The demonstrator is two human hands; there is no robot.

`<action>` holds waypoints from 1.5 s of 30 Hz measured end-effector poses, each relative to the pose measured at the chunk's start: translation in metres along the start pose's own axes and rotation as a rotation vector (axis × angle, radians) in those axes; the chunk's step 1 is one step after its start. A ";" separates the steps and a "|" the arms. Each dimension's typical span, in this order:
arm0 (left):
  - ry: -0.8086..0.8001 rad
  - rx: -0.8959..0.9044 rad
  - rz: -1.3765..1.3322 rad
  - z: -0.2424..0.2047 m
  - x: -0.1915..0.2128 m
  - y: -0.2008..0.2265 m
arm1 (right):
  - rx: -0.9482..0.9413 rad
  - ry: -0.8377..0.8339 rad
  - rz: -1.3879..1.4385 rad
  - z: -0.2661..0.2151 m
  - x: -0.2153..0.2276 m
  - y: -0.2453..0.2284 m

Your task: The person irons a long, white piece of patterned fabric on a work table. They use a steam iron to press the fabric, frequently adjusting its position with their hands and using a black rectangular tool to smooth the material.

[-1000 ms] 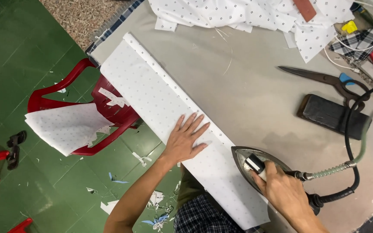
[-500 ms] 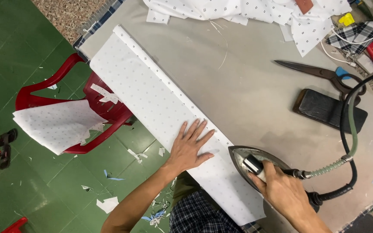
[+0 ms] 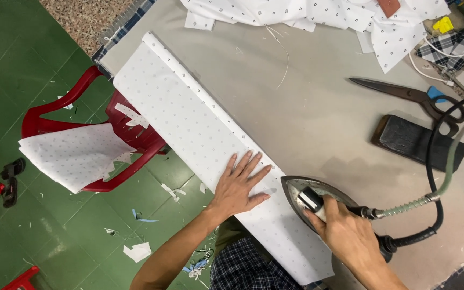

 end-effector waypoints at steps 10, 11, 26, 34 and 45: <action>0.229 0.174 0.184 0.012 0.037 -0.126 | 0.054 0.247 0.046 0.014 0.016 -0.013; 0.220 0.310 0.283 0.015 0.052 -0.143 | 0.074 0.395 0.043 0.009 0.019 -0.012; -0.080 -0.077 0.017 0.005 0.023 -0.037 | 0.211 0.490 -0.258 -0.061 0.038 0.001; 0.022 -0.070 -0.041 0.006 0.020 -0.042 | 0.055 -0.126 0.328 0.023 0.024 -0.002; 0.058 -0.059 -0.077 0.010 0.027 -0.043 | 0.027 -0.045 0.083 0.054 0.028 -0.036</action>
Point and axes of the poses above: each hand's wrist, its own z-axis towards the middle knuckle, its own x-axis out of the back of the hand, y = z × x, the point moved 3 cm from there along z, towards the middle knuckle, and after that the axes turned 9 degrees about -z, right-handed, at the moved point
